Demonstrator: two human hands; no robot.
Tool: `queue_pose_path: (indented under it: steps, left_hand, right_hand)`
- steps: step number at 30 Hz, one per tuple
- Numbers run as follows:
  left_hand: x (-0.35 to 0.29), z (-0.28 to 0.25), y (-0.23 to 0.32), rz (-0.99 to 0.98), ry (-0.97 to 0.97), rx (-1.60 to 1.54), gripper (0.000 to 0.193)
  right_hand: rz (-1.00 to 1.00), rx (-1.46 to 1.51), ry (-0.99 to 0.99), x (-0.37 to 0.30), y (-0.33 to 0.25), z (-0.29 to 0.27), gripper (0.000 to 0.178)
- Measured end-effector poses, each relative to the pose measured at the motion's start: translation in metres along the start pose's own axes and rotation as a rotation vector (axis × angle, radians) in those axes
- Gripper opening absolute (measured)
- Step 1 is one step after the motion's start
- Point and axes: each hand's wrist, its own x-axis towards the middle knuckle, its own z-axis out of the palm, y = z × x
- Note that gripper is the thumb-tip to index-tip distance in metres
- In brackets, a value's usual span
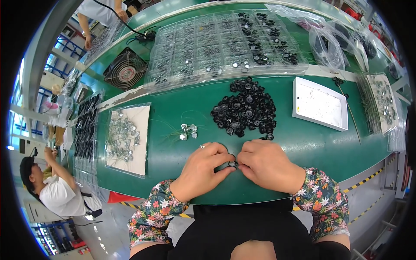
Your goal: The person assembles small plastic electronic components and wires by hand at an industrial workbench.
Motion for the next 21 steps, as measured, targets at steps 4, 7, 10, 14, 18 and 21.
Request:
queue_pose_path:
  steps: [4,7,10,14,18,21]
  left_hand:
    - [-0.002,0.001,0.001,-0.047,0.024,-0.06,0.022]
    - [-0.005,0.003,0.002,-0.078,0.052,-0.102,0.023]
    - [-0.009,0.006,0.001,-0.084,0.091,-0.116,0.022]
    - [-0.015,0.011,0.002,-0.101,0.13,-0.089,0.02]
    - [-0.015,0.014,0.0,-0.054,0.155,0.006,0.023]
    - [-0.015,0.012,0.0,-0.012,0.145,0.109,0.028]
  right_hand:
    - [-0.035,-0.057,0.007,-0.002,-0.003,-0.002,0.011]
    - [-0.059,-0.063,-0.015,-0.005,-0.003,-0.004,0.012]
    - [-0.065,-0.111,-0.032,-0.011,-0.005,-0.012,0.012]
    - [-0.023,-0.202,-0.159,-0.021,-0.007,-0.024,0.011]
    - [0.018,-0.287,-0.268,-0.023,-0.013,-0.039,0.016]
    - [0.065,-0.288,-0.255,-0.018,-0.015,-0.049,0.021]
